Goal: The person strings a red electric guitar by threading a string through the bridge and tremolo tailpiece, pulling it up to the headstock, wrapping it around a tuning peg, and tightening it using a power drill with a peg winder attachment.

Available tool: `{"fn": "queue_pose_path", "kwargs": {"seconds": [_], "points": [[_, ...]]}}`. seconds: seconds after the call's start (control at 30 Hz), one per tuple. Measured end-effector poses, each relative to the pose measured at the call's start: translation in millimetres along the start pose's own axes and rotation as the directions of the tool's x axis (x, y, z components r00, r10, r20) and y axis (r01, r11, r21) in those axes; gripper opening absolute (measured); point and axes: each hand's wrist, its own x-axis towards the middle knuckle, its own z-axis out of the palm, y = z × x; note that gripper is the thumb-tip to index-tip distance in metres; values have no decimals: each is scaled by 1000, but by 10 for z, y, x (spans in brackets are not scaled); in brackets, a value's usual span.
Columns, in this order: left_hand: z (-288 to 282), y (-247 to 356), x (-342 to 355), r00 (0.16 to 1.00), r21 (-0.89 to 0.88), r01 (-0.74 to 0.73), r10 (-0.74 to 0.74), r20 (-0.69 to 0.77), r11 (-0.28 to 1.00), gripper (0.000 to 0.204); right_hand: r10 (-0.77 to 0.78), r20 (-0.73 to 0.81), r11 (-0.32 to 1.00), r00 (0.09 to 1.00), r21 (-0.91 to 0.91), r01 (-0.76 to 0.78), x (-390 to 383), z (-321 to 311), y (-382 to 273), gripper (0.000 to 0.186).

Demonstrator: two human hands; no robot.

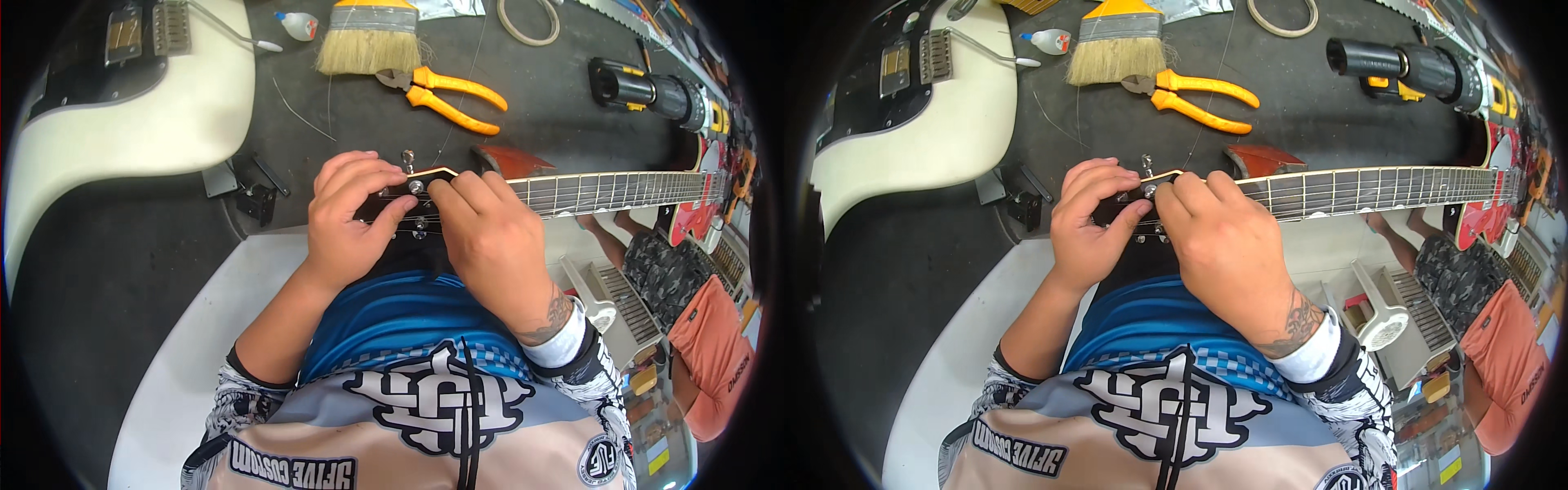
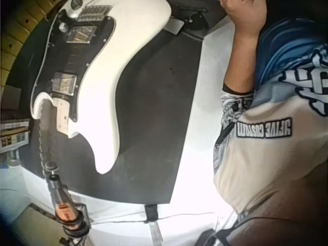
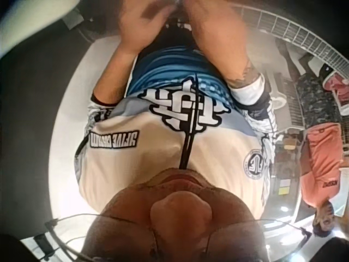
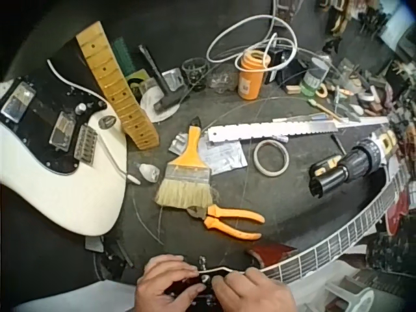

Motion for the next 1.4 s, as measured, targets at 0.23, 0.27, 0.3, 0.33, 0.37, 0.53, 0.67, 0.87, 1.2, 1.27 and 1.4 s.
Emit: {"fn": "queue_pose_path", "kwargs": {"seconds": [0.23,0.27,0.3,0.33,0.37,0.53,0.67,0.87,1.2,1.27,1.4], "points": [[205,213,-173,970,142,127,-93,-226,982,34,26,31,999,999,-20,-25,64,-19,-37,14],[233,216,-207,961,147,146,-105,-254,978,32,24,28,1000,999,-5,-24,66,-31,-41,13],[260,232,-229,951,153,168,-120,-284,974,29,-12,48,1000,999,-12,13,71,-46,-34,13],[283,263,-246,942,177,180,-118,-313,968,26,-12,69,1000,998,-1,12,72,-58,-27,12],[310,299,-256,927,177,207,-135,-351,962,26,-16,87,1000,996,10,15,98,-78,-10,11],[508,587,-309,803,234,407,-224,-552,883,23,-235,244,972,941,49,231,193,-186,121,18],[808,844,-303,605,74,590,-380,-700,804,21,-402,339,916,851,146,374,258,-282,236,27],[1171,905,-135,363,-77,655,-403,-840,751,19,-487,414,874,769,219,435,321,-362,341,34],[1229,913,-76,231,-172,676,-428,-874,716,13,-515,484,855,707,239,460,413,-455,430,33],[1212,924,-72,233,-179,676,-437,-869,715,14,-518,481,854,707,248,457,427,-431,438,34],[1229,953,-70,255,-112,662,-363,-896,741,16,-521,444,853,729,297,429,431,-404,462,30]]}}
